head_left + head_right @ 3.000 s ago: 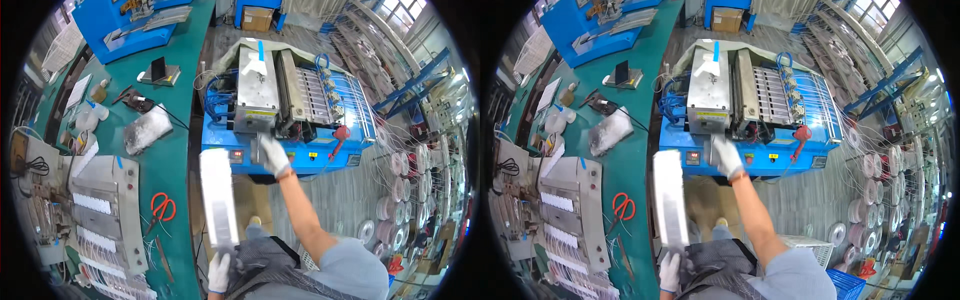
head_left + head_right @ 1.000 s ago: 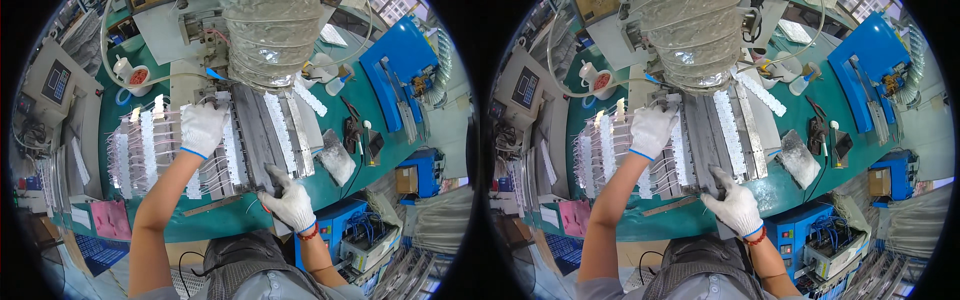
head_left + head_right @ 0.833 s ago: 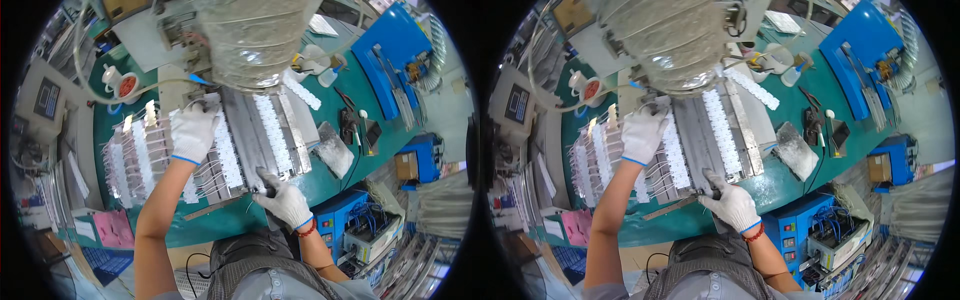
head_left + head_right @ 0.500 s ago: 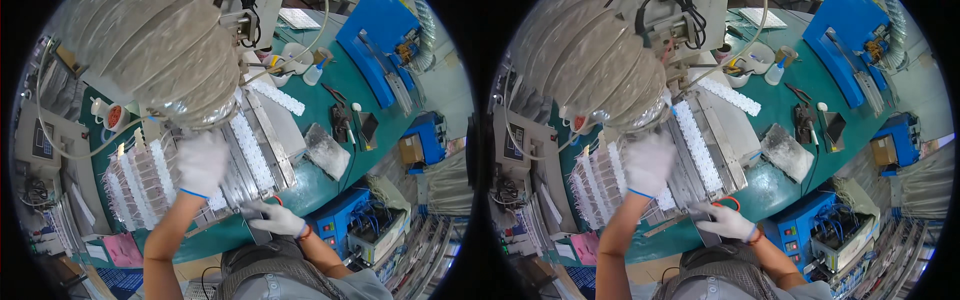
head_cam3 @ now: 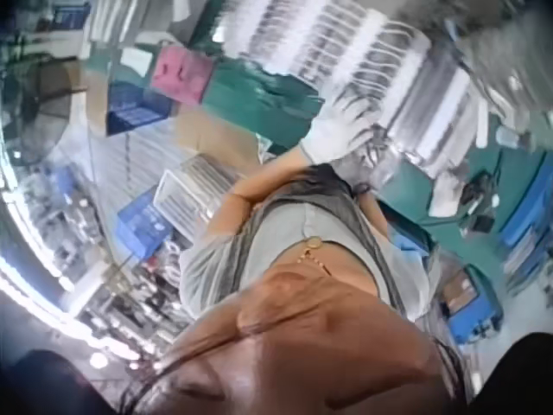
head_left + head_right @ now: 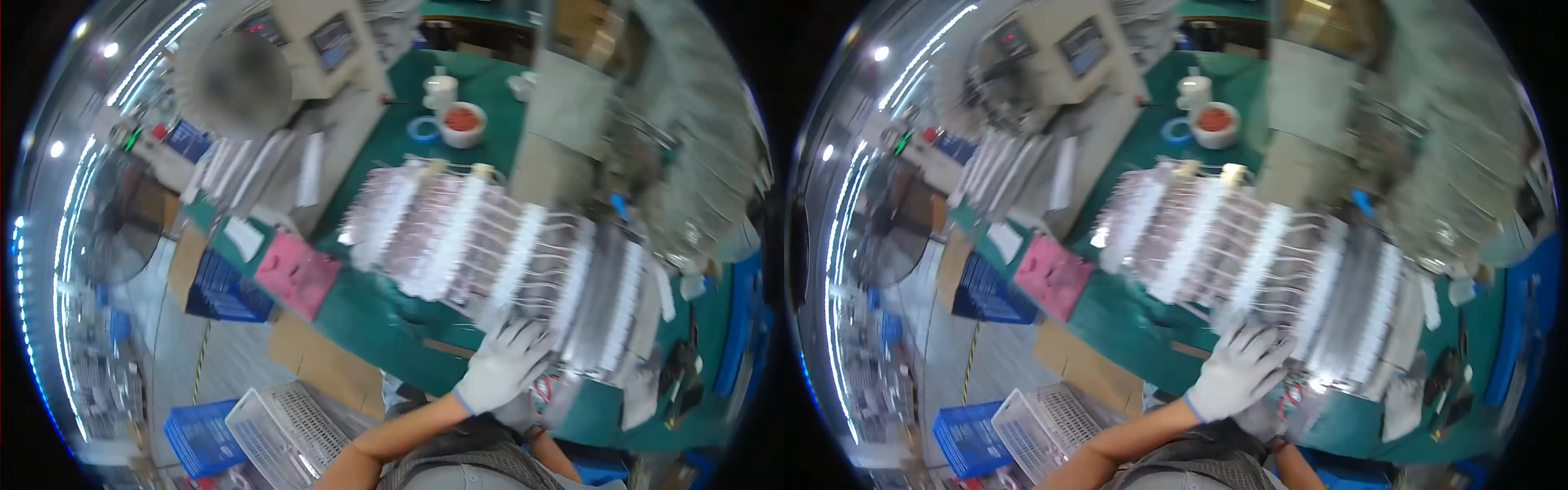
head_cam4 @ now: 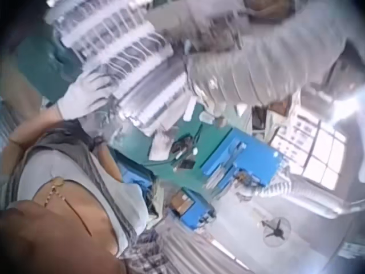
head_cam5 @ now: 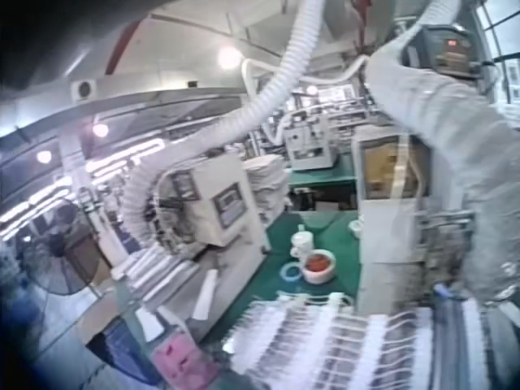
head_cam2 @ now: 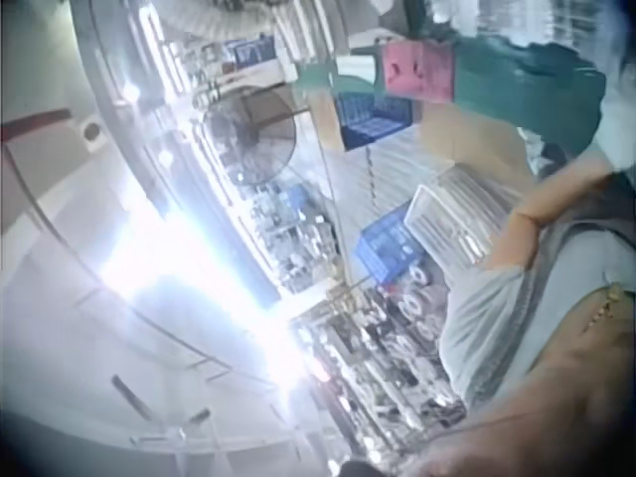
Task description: The recorder is feeding LED strips into an assembly machine and moving processed parts into crates.
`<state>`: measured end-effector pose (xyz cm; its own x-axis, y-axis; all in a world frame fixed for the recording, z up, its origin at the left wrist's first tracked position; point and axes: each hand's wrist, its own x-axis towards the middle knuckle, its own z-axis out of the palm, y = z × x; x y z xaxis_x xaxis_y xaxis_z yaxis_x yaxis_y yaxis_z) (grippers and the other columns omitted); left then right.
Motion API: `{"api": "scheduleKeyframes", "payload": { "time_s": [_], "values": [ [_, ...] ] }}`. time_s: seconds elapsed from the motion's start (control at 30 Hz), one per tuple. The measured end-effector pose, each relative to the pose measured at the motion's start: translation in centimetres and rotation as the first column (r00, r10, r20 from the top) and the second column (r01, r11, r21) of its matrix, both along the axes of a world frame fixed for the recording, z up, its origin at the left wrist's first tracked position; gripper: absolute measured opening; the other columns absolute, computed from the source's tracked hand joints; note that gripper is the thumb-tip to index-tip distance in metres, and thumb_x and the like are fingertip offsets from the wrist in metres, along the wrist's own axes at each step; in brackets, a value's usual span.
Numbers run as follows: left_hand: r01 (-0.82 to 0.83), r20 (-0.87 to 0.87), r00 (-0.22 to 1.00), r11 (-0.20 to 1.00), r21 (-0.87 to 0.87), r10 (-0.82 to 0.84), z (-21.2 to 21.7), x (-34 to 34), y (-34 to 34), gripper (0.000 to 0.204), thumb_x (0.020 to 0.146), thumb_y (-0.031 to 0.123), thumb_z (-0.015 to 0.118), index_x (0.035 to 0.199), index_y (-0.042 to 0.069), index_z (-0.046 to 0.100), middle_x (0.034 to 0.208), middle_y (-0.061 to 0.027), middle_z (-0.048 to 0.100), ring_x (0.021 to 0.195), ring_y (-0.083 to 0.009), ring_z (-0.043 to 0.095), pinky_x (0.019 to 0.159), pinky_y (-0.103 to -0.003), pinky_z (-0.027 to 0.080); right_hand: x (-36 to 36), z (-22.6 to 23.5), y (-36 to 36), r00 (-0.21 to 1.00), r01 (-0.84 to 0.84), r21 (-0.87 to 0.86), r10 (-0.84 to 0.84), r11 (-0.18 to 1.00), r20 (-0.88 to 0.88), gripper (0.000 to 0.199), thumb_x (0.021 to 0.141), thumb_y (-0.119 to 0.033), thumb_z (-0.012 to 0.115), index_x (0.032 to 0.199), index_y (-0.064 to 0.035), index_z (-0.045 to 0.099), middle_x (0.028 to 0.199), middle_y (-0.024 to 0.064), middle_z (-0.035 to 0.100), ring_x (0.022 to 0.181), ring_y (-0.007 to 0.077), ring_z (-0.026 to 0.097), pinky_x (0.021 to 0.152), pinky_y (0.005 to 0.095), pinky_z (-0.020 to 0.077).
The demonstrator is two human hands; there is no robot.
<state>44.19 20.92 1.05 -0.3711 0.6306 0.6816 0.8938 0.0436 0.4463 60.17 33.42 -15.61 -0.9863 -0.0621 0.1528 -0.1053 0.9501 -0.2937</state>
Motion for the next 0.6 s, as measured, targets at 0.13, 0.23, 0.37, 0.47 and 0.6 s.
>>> {"api": "scheduleKeyframes", "payload": {
  "time_s": [0.13,0.23,0.37,0.47,0.6],
  "values": [
    [-0.299,0.226,0.900,0.905,-0.302,0.373,-11.7,-2.2,-19.6,0.041,0.077,0.022,0.067,0.116,0.010,0.060,0.108,-0.0114,0.058,0.105,-0.0294,0.055,0.099,-0.048,0.037,-14.7,0.2,-15.1,0.959,-0.056,-0.291,0.133,0.955,0.250,0.029,0.085,-0.028,0.054,0.101,-0.0071,0.067,0.093,0.0165,0.067,0.088,0.0347,0.063,0.079,0.0444,0.0493],
    [-0.535,0.297,0.667,0.717,-0.447,0.683,-21.3,-3.0,-34.6,0.033,0.078,0.024,0.064,0.107,0.008,0.064,0.102,-0.0134,0.062,0.095,-0.0330,0.057,0.087,-0.043,0.044,-26.4,-0.3,-22.6,0.980,-0.103,-0.316,0.150,0.943,0.130,0.026,0.087,-0.030,0.057,0.093,-0.0077,0.070,0.093,0.0145,0.068,0.087,0.0337,0.064,0.077,0.0412,0.0510],
    [-0.625,0.289,0.357,0.457,-0.632,0.888,-27.6,-3.4,-52.9,0.033,0.082,0.022,0.063,0.111,0.006,0.065,0.111,-0.0140,0.062,0.101,-0.0339,0.056,0.090,-0.044,0.042,-40.5,-3.8,-31.1,0.998,-0.034,-0.269,0.018,0.963,-0.062,0.030,0.089,-0.034,0.052,0.090,-0.0077,0.067,0.087,0.0151,0.067,0.082,0.0351,0.063,0.072,0.0461,0.0496],
    [-0.628,0.250,0.357,0.429,-0.649,0.900,-28.4,-6.7,-61.2,0.035,0.094,0.026,0.051,0.114,0.000,0.062,0.107,-0.0232,0.061,0.102,-0.0390,0.055,0.091,-0.047,0.044,-46.2,-5.7,-35.8,0.990,0.134,-0.051,-0.136,0.990,-0.035,0.033,0.089,-0.038,0.050,0.078,-0.0104,0.065,0.077,0.0132,0.066,0.071,0.0326,0.064,0.063,0.0466,0.0497],
    [-0.681,0.200,0.492,0.518,-0.518,0.847,-30.7,-15.7,-65.1,0.035,0.095,0.028,0.050,0.111,0.000,0.061,0.098,-0.0205,0.064,0.090,-0.0344,0.061,0.082,-0.043,0.049,-47.6,-7.6,-37.4,0.949,0.232,0.092,-0.204,0.968,-0.241,0.030,0.087,-0.037,0.054,0.067,-0.0152,0.062,0.065,0.0075,0.063,0.058,0.0274,0.063,0.053,0.0413,0.0494]
  ]
}}
